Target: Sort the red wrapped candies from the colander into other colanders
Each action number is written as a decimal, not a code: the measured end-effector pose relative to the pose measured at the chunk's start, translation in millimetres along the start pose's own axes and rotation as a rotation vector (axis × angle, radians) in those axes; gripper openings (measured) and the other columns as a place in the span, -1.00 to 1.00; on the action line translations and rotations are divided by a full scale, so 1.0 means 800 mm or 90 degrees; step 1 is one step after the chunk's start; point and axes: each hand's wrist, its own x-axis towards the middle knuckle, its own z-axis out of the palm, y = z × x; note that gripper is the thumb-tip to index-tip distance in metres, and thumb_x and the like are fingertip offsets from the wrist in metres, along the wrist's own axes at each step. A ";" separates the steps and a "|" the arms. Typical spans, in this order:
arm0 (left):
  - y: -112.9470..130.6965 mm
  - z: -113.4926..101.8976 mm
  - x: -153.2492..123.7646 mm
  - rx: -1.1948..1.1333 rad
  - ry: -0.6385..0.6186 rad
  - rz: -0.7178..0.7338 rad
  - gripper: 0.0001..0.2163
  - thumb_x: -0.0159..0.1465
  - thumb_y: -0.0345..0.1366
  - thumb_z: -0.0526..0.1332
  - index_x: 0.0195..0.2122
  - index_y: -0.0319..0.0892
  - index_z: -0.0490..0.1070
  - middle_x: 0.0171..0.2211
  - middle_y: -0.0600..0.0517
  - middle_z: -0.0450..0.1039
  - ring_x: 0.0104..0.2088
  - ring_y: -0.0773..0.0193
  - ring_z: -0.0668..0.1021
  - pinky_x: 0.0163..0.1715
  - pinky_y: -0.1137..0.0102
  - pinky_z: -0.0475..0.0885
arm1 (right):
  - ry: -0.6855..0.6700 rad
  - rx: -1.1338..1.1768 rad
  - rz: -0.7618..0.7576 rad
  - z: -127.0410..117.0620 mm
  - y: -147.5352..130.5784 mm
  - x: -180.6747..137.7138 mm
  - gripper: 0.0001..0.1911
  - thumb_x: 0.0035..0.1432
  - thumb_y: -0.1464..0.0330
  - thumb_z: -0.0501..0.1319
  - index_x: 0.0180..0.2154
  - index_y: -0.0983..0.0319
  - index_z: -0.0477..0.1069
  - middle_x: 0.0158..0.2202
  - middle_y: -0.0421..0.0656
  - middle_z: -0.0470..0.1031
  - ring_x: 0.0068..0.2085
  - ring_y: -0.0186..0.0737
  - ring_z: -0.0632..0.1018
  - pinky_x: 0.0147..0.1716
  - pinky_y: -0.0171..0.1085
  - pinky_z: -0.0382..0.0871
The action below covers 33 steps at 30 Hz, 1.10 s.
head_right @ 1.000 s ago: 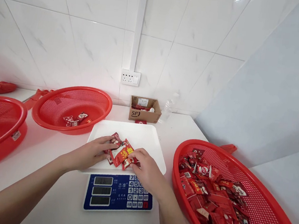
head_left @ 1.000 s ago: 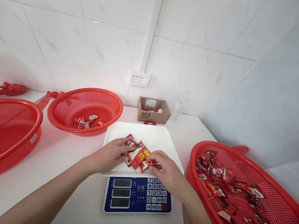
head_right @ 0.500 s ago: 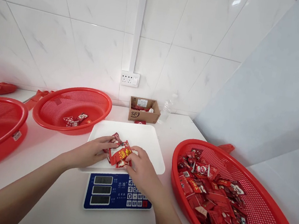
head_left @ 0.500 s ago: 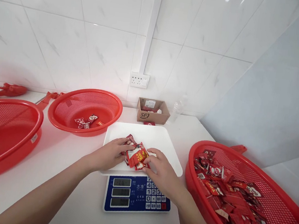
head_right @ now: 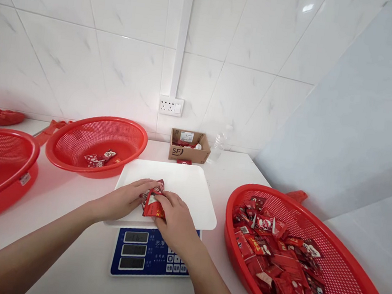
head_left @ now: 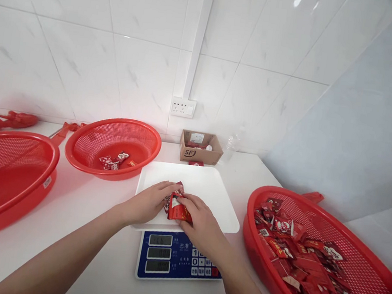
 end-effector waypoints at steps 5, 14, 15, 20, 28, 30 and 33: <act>0.004 0.009 -0.002 0.029 0.064 -0.043 -0.59 0.35 -0.47 -0.07 0.21 -0.21 0.18 0.24 -0.21 0.24 0.27 0.00 0.23 0.18 -0.04 0.26 | 0.041 -0.079 0.074 0.009 0.003 0.010 -0.51 0.16 0.35 0.21 0.13 0.27 0.33 0.15 0.06 0.37 0.14 0.13 0.36 0.10 0.11 0.24; 0.010 0.012 -0.012 0.050 0.026 0.029 -0.69 0.29 -0.47 0.10 0.05 -0.16 0.40 0.15 -0.16 0.39 0.19 0.01 0.38 0.14 0.01 0.33 | 0.009 0.056 0.029 -0.018 0.015 0.012 -0.57 0.30 0.34 0.00 0.16 0.20 0.33 0.20 -0.05 0.35 0.23 -0.09 0.32 0.22 0.04 0.17; 0.009 0.011 -0.011 0.051 0.026 0.034 -0.69 0.30 -0.48 0.08 0.04 -0.16 0.41 0.15 -0.16 0.39 0.18 0.01 0.38 0.14 0.02 0.34 | 0.018 0.046 0.019 -0.018 0.016 0.016 -0.58 0.32 0.35 -0.03 0.15 0.21 0.34 0.21 -0.06 0.34 0.25 -0.10 0.28 0.23 0.06 0.14; 0.010 0.008 -0.009 0.050 0.016 0.067 -0.63 0.31 -0.51 0.02 0.04 -0.05 0.42 0.15 -0.03 0.40 0.17 0.14 0.40 0.14 0.13 0.35 | 0.001 -0.012 -0.013 -0.001 0.024 0.036 -0.58 0.33 0.27 0.00 0.15 0.22 0.36 0.24 -0.07 0.31 0.30 -0.03 0.20 0.24 0.11 0.11; -0.003 0.003 -0.019 0.054 0.007 0.009 -0.66 0.31 -0.49 0.02 0.03 -0.12 0.43 0.12 -0.12 0.42 0.15 0.08 0.42 0.12 0.11 0.37 | 0.027 -0.062 0.034 -0.015 0.021 0.027 -0.62 0.30 0.28 0.05 0.05 0.24 0.45 -0.02 0.04 0.50 0.04 0.03 0.45 0.04 0.05 0.32; -0.003 0.001 -0.019 0.047 -0.001 0.009 -0.68 0.30 -0.46 0.08 0.04 -0.10 0.41 0.12 -0.11 0.41 0.16 0.07 0.41 0.13 0.11 0.36 | 0.027 -0.070 0.042 -0.019 0.020 0.020 -0.63 0.29 0.25 0.06 0.02 0.22 0.47 -0.06 0.03 0.50 0.01 0.04 0.46 0.00 0.03 0.35; -0.001 0.000 -0.017 0.037 -0.011 0.014 -0.66 0.24 -0.29 0.24 0.07 -0.09 0.39 0.14 -0.13 0.39 0.20 -0.03 0.36 0.14 0.02 0.32 | 0.024 -0.073 0.047 -0.020 0.019 0.011 -0.66 0.27 0.24 0.09 -0.03 0.19 0.50 -0.08 0.00 0.49 0.00 0.03 0.45 -0.01 0.00 0.36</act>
